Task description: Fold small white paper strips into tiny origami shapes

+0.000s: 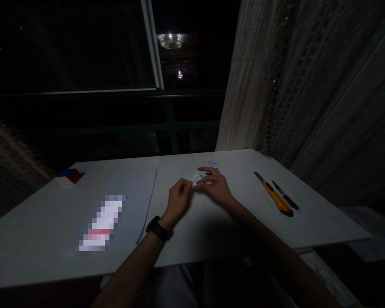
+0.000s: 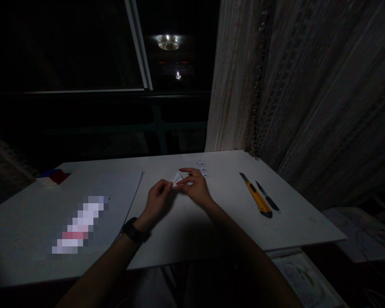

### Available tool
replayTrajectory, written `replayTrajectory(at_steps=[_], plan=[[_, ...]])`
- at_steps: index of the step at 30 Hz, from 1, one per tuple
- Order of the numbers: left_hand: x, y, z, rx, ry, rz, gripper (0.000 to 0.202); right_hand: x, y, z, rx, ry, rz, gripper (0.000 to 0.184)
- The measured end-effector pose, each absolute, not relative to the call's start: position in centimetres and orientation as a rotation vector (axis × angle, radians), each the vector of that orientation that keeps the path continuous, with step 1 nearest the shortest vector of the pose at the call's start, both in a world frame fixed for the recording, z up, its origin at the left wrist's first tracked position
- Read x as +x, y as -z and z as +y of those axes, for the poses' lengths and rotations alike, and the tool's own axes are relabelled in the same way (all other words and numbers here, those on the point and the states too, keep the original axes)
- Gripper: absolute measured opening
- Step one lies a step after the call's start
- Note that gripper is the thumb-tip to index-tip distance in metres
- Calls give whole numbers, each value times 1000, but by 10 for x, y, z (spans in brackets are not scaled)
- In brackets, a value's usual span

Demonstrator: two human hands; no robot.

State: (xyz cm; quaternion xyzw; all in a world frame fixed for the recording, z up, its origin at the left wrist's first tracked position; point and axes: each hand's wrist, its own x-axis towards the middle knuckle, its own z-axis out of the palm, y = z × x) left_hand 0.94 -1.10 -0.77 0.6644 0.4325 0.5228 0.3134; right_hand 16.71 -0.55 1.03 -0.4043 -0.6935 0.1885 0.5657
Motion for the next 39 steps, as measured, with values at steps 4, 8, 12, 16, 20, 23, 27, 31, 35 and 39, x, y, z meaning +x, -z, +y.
replayTrajectory(at_steps=[4,8,12,16,20,23,27,31,35,39], plan=[[9,6,-11,1705,-1368,1096,29,168,-10,-4,-963,-456,-1650,3],[10,5,-14,1763,-1371,1132,29,163,-4,-4,-966,-424,-1578,5],[10,2,-19,1905,-1346,1204,28,155,-1,-8,-969,-375,-1496,5],[12,0,-24,1974,-1330,1240,27,151,-1,-11,-990,-392,-1442,7],[13,0,-25,1992,-1334,1273,26,147,-1,-14,-1008,-399,-1398,7],[13,-1,-25,1998,-1357,1277,25,145,0,-15,-1023,-401,-1383,7],[13,0,-22,1905,-1412,1252,27,145,-1,-14,-1014,-384,-1408,6],[12,3,-16,1744,-1464,1222,30,148,-3,-15,-984,-294,-1444,4],[11,5,-13,1694,-1446,1183,29,147,-4,-17,-987,-278,-1406,5],[12,3,-15,1683,-1450,1189,29,142,0,-15,-1002,-463,-1273,24]])
